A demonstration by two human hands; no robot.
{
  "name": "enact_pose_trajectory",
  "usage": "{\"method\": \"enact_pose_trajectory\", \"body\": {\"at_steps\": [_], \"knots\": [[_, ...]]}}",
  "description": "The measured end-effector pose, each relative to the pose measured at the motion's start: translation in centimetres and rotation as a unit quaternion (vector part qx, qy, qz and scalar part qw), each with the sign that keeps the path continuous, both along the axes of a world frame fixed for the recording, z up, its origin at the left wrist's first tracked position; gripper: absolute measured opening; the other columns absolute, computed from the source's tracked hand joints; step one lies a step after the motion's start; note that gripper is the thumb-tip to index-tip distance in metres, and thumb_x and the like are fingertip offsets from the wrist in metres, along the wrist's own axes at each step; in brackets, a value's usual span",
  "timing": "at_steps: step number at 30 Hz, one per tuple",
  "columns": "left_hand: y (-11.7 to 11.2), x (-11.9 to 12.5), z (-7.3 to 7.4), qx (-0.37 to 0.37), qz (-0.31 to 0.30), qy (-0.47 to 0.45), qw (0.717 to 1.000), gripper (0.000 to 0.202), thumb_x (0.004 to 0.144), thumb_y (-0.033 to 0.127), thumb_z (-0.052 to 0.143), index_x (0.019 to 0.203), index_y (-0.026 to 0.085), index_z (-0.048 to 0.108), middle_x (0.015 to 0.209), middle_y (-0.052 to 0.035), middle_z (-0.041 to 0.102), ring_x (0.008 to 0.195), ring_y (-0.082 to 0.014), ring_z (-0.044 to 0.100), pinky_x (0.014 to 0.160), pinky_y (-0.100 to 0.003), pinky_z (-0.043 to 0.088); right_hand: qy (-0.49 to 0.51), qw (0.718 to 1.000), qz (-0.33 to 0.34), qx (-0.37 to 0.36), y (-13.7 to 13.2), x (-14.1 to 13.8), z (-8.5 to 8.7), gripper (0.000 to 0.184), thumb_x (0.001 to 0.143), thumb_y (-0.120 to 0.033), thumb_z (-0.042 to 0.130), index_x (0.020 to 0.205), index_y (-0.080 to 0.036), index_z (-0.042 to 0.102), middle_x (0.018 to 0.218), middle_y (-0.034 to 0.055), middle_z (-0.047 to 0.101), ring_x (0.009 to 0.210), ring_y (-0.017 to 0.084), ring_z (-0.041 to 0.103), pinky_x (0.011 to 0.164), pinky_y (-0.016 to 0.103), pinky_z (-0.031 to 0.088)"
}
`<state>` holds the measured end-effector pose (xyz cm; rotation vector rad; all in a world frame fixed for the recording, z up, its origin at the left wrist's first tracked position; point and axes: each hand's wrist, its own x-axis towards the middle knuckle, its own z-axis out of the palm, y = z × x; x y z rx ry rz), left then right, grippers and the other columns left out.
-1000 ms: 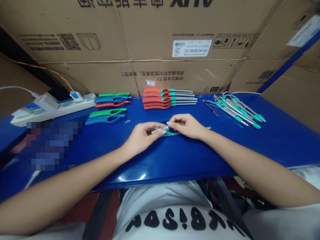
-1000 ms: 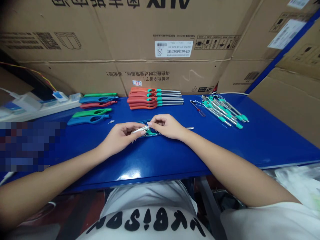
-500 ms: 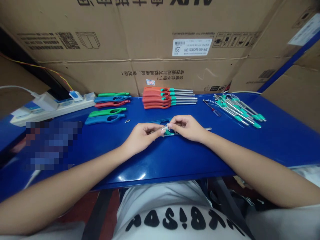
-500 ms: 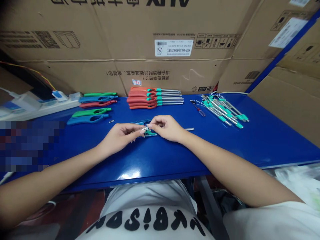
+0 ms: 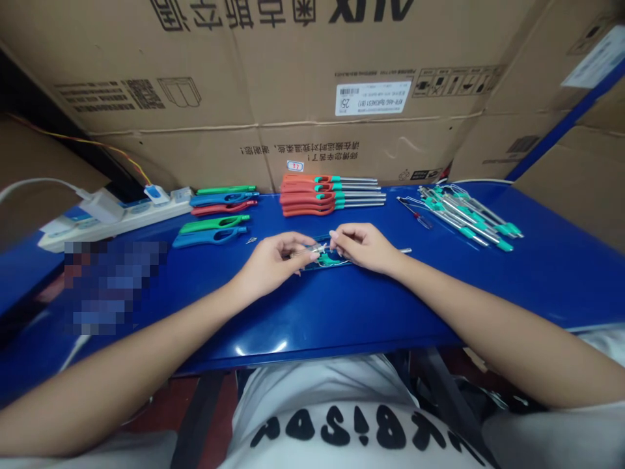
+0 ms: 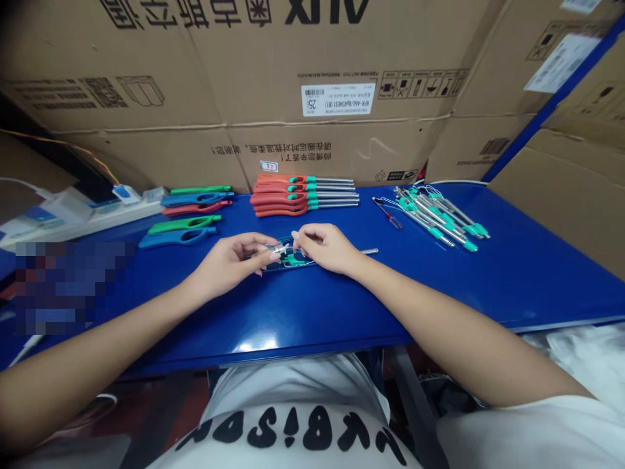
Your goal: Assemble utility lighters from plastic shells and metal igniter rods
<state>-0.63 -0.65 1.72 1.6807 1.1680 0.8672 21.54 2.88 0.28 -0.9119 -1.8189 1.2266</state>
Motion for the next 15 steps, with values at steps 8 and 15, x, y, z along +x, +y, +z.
{"method": "enact_pose_trajectory", "body": {"at_steps": [8,15], "knots": [[0.3,-1.7,1.3,0.207,-0.055,0.240,0.947,0.024,0.084,0.045,0.073,0.090,0.022,0.080,0.093,-0.0058,0.076,0.091,-0.0230,0.064,0.080,-0.032,0.049,0.032,0.998,-0.028,-0.036,0.5,0.3,-0.2,0.056,0.082,-0.073,0.064,0.077,-0.016,0.064,0.061,-0.0029,0.055,0.043,0.005,0.036,0.040,0.023,0.026],[0.5,-1.8,0.8,0.177,-0.079,0.249,0.949,0.025,0.079,0.039,0.078,0.095,0.020,0.079,0.088,-0.0036,0.074,0.067,-0.0149,0.059,0.067,-0.026,0.046,-0.004,0.999,-0.039,0.007,0.4,0.5,0.3,0.053,0.085,-0.069,0.062,0.077,-0.017,0.066,0.065,-0.0016,0.056,0.050,0.008,0.040,0.047,0.024,0.031]]}}
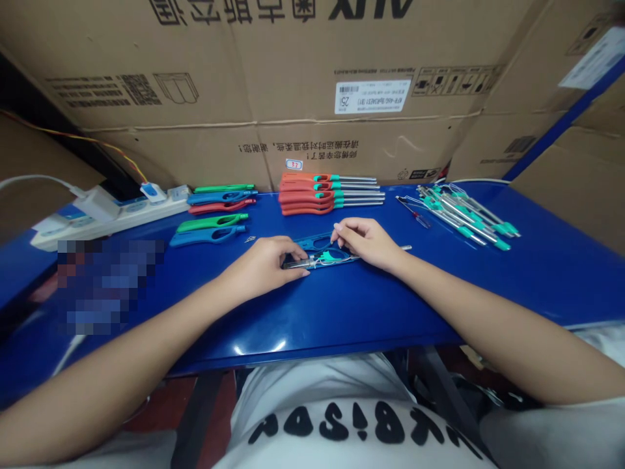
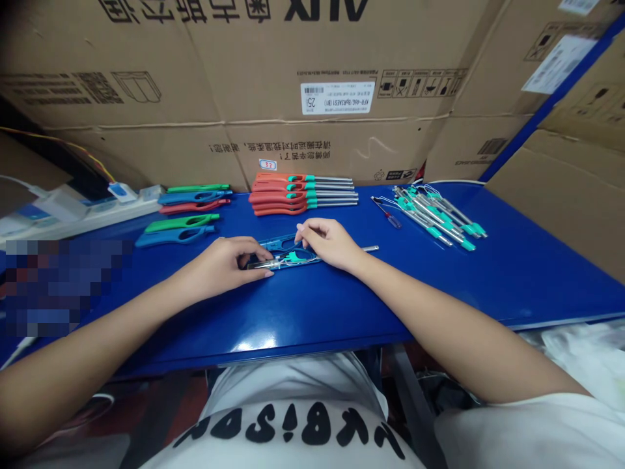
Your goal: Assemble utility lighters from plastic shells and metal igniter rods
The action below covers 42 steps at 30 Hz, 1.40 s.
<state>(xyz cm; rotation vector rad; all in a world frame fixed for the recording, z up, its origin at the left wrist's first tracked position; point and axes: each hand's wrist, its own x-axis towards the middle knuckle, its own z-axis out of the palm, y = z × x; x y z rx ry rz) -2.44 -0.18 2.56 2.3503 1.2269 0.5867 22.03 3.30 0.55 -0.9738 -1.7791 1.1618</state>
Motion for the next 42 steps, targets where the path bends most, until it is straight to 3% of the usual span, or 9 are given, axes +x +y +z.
{"method": "enact_pose_trajectory", "body": {"at_steps": [3,7,11,15,23,29,42], "knots": [[-0.1,0.0,0.2,-0.017,0.013,-0.008,1.000,0.031,0.082,0.044,0.074,0.100,0.019,0.078,0.089,-0.0044,0.075,0.062,-0.0139,0.057,0.060,-0.025,0.044,-0.027,0.999,-0.014,0.027,0.2,0.1,0.0,0.048,0.086,-0.064,0.063,0.078,-0.017,0.066,0.067,-0.0008,0.057,0.055,0.010,0.043,0.052,0.025,0.034],[-0.2,0.0,0.4,-0.009,-0.005,-0.011,1.000,0.026,0.088,0.042,0.067,0.094,0.020,0.081,0.087,-0.0051,0.076,0.066,-0.0149,0.060,0.063,-0.025,0.046,-0.055,0.997,-0.012,0.061,0.2,0.2,-0.4,0.036,0.088,-0.052,0.064,0.084,-0.017,0.066,0.071,0.0001,0.059,0.061,0.012,0.046,0.058,0.027,0.037],[-0.2,0.1,0.1,-0.005,-0.007,-0.036,0.999,0.024,0.087,0.040,0.069,0.090,0.020,0.082,0.081,-0.0045,0.073,0.062,-0.0133,0.059,0.060,-0.024,0.044,-0.110,0.980,0.014,0.166,-0.2,0.1,-0.6,0.019,0.084,-0.037,0.071,0.090,-0.018,0.069,0.085,0.0029,0.062,0.071,0.014,0.050,0.068,0.029,0.043],[-0.5,0.4,-0.1,-0.039,-0.010,-0.064,0.997,0.027,0.083,0.043,0.074,0.089,0.017,0.080,0.083,-0.0051,0.072,0.056,-0.0117,0.061,0.057,-0.024,0.046,-0.149,0.963,0.039,0.221,-0.4,0.1,-0.7,0.018,0.083,-0.032,0.074,0.095,-0.018,0.069,0.091,0.0050,0.062,0.080,0.017,0.054,0.075,0.030,0.044],[-0.5,0.6,-0.4,-0.062,0.005,-0.088,0.994,0.028,0.081,0.043,0.077,0.087,0.016,0.079,0.083,-0.0044,0.071,0.047,-0.0094,0.060,0.050,-0.023,0.046,-0.196,0.953,0.028,0.229,-0.3,0.1,-0.8,0.021,0.084,-0.033,0.074,0.099,-0.020,0.068,0.095,0.0057,0.063,0.087,0.020,0.058,0.081,0.033,0.045],[-0.5,0.5,-0.3,-0.029,-0.004,-0.065,0.997,0.022,0.088,0.038,0.072,0.089,0.018,0.081,0.082,-0.0036,0.071,0.055,-0.0098,0.061,0.056,-0.022,0.045,-0.201,0.952,0.018,0.231,-0.3,-0.1,-1.0,0.023,0.083,-0.032,0.077,0.100,-0.020,0.069,0.095,0.0056,0.064,0.088,0.020,0.058,0.083,0.034,0.045],[-0.6,0.6,-0.4,0.018,-0.004,-0.016,1.000,0.009,0.089,0.023,0.072,0.090,0.017,0.078,0.079,-0.0010,0.068,0.063,-0.0107,0.057,0.064,-0.023,0.043,-0.225,0.946,0.005,0.232,-0.5,-0.1,-1.0,0.024,0.083,-0.036,0.077,0.100,-0.020,0.069,0.096,0.0056,0.064,0.091,0.022,0.058,0.083,0.036,0.044]]}}
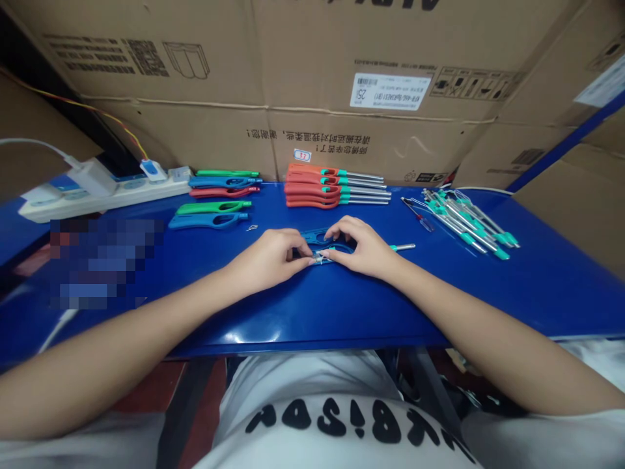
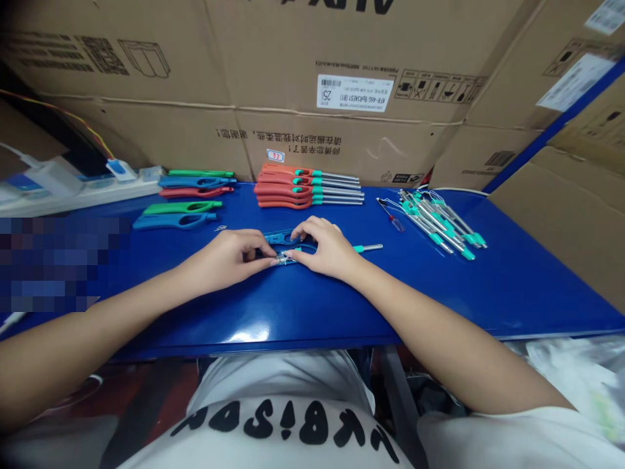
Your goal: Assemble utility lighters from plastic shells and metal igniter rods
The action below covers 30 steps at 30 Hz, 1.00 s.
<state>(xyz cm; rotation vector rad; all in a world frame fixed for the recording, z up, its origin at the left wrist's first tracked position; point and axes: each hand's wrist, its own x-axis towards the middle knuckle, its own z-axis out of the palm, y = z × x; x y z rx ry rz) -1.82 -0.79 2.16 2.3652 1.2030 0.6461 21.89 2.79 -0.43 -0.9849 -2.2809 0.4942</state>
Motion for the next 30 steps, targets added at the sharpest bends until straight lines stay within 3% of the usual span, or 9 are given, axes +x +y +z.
{"method": "enact_pose_trajectory", "body": {"at_steps": [25,30], "knots": [[-0.32,0.20,0.16,0.028,-0.006,0.027,0.999,0.014,0.092,0.026,0.069,0.092,0.016,0.079,0.085,-0.0051,0.070,0.072,-0.0154,0.064,0.070,-0.025,0.046,-0.026,0.999,-0.010,0.017,-0.26,-0.13,0.06,0.023,0.084,-0.036,0.077,0.101,-0.021,0.070,0.098,0.0046,0.066,0.088,0.020,0.059,0.083,0.035,0.041],[-0.46,0.17,0.22,0.040,-0.009,0.039,0.998,0.014,0.092,0.027,0.070,0.094,0.018,0.081,0.086,-0.0052,0.072,0.074,-0.0160,0.066,0.070,-0.026,0.047,0.008,1.000,0.005,0.016,-0.08,-0.24,-0.17,0.020,0.086,-0.036,0.074,0.098,-0.020,0.069,0.096,0.0053,0.065,0.087,0.020,0.059,0.080,0.034,0.045]]}}
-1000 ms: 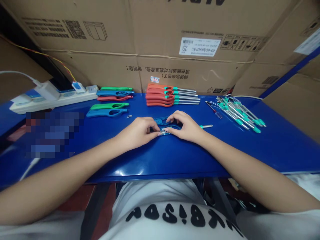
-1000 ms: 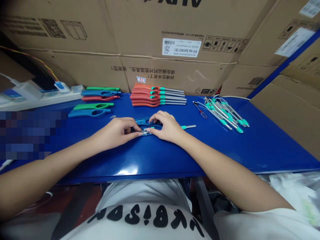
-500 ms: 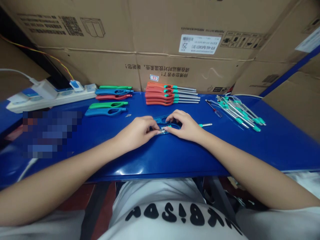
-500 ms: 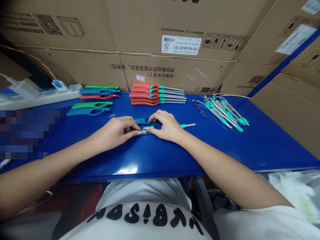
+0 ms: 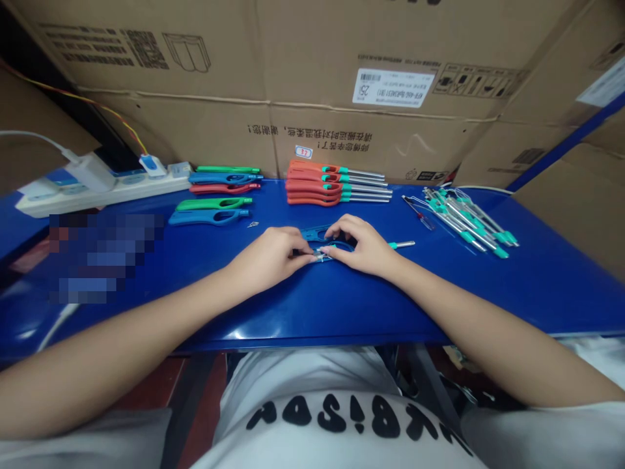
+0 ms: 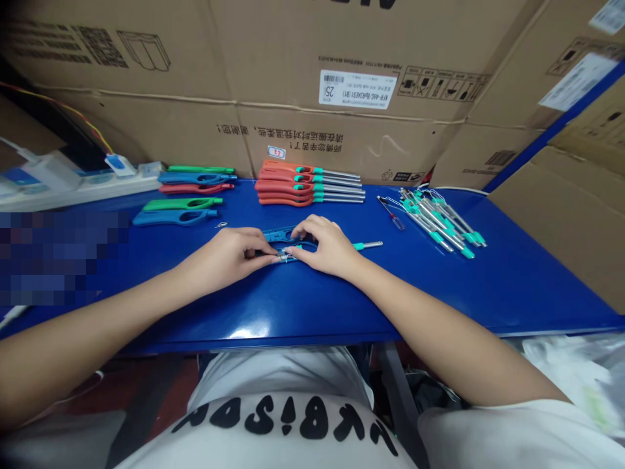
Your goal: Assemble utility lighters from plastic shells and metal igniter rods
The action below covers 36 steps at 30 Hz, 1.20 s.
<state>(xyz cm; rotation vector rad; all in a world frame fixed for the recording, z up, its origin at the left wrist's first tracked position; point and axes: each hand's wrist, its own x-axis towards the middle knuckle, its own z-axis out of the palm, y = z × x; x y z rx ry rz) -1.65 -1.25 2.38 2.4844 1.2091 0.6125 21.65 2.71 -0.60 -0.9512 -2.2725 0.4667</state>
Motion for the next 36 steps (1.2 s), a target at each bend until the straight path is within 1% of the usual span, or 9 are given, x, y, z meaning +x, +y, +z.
{"method": "enact_pose_trajectory", "body": {"at_steps": [5,10,12,15,18,20,24,32,36], "knots": [[0.0,-0.1,0.2,0.004,0.001,0.003,1.000,0.014,0.091,0.025,0.070,0.096,0.019,0.082,0.089,-0.0051,0.074,0.072,-0.0155,0.066,0.070,-0.026,0.048,0.067,0.998,0.008,-0.012,0.1,-0.1,0.0,0.012,0.093,-0.031,0.063,0.091,-0.020,0.068,0.086,0.0039,0.064,0.077,0.017,0.056,0.075,0.032,0.046],[0.1,-0.2,0.2,-0.006,0.001,-0.009,1.000,0.015,0.090,0.030,0.071,0.095,0.020,0.082,0.086,-0.0035,0.073,0.065,-0.0129,0.063,0.066,-0.025,0.047,0.082,0.996,0.014,-0.023,0.1,0.3,0.9,0.014,0.094,-0.031,0.061,0.091,-0.019,0.067,0.089,0.0045,0.064,0.076,0.016,0.055,0.072,0.031,0.046],[0.2,-0.3,0.3,-0.007,0.007,-0.014,1.000,0.018,0.089,0.033,0.072,0.095,0.020,0.081,0.083,-0.0029,0.074,0.063,-0.0127,0.062,0.064,-0.024,0.046,0.070,0.997,0.032,-0.029,0.0,0.8,1.4,0.014,0.094,-0.032,0.061,0.093,-0.019,0.067,0.091,0.0042,0.063,0.074,0.015,0.055,0.070,0.030,0.046],[0.1,-0.3,0.6,-0.001,0.021,-0.013,1.000,0.022,0.088,0.038,0.073,0.096,0.018,0.080,0.083,-0.0031,0.075,0.063,-0.0133,0.062,0.063,-0.024,0.045,0.038,0.996,0.061,-0.048,-0.1,1.7,2.5,0.012,0.093,-0.030,0.062,0.096,-0.019,0.067,0.091,0.0028,0.062,0.066,0.011,0.052,0.062,0.026,0.044],[0.1,-0.5,1.3,0.008,0.022,0.008,1.000,0.021,0.088,0.037,0.072,0.091,0.017,0.079,0.084,-0.0040,0.076,0.066,-0.0147,0.063,0.065,-0.025,0.044,-0.006,0.996,0.084,-0.043,-0.1,2.5,3.3,0.009,0.090,-0.024,0.064,0.096,-0.019,0.068,0.085,0.0011,0.061,0.060,0.010,0.048,0.059,0.025,0.041],[0.1,-0.7,1.7,-0.005,0.016,0.028,0.999,0.018,0.088,0.035,0.072,0.090,0.018,0.080,0.084,-0.0042,0.076,0.069,-0.0157,0.065,0.066,-0.026,0.045,-0.038,0.994,0.099,-0.038,-0.1,2.8,3.6,0.009,0.087,-0.021,0.065,0.096,-0.018,0.068,0.081,0.0002,0.059,0.061,0.010,0.048,0.059,0.024,0.041],[0.3,-1.0,2.0,-0.044,-0.002,0.044,0.998,0.016,0.087,0.030,0.073,0.094,0.019,0.082,0.086,-0.0048,0.076,0.071,-0.0165,0.067,0.067,-0.026,0.047,-0.078,0.988,0.121,-0.056,-0.1,3.0,3.6,0.010,0.085,-0.019,0.066,0.095,-0.018,0.067,0.082,0.0006,0.062,0.061,0.010,0.049,0.059,0.023,0.042],[0.8,-1.3,1.4,-0.050,-0.024,0.029,0.998,0.014,0.086,0.030,0.073,0.090,0.020,0.083,0.086,-0.0052,0.076,0.074,-0.0178,0.070,0.073,-0.029,0.051,-0.091,0.986,0.130,-0.059,0.1,2.9,3.2,0.007,0.086,-0.016,0.064,0.092,-0.017,0.069,0.085,0.0025,0.065,0.064,0.010,0.051,0.061,0.023,0.043],[0.8,-1.4,1.4,-0.068,-0.017,0.018,0.997,0.018,0.082,0.033,0.078,0.093,0.021,0.083,0.085,-0.0046,0.076,0.070,-0.0169,0.069,0.067,-0.027,0.051,-0.090,0.985,0.135,-0.065,0.1,3.0,3.2,0.010,0.087,-0.016,0.064,0.094,-0.017,0.070,0.086,0.0027,0.066,0.064,0.010,0.052,0.060,0.024,0.043]]}}
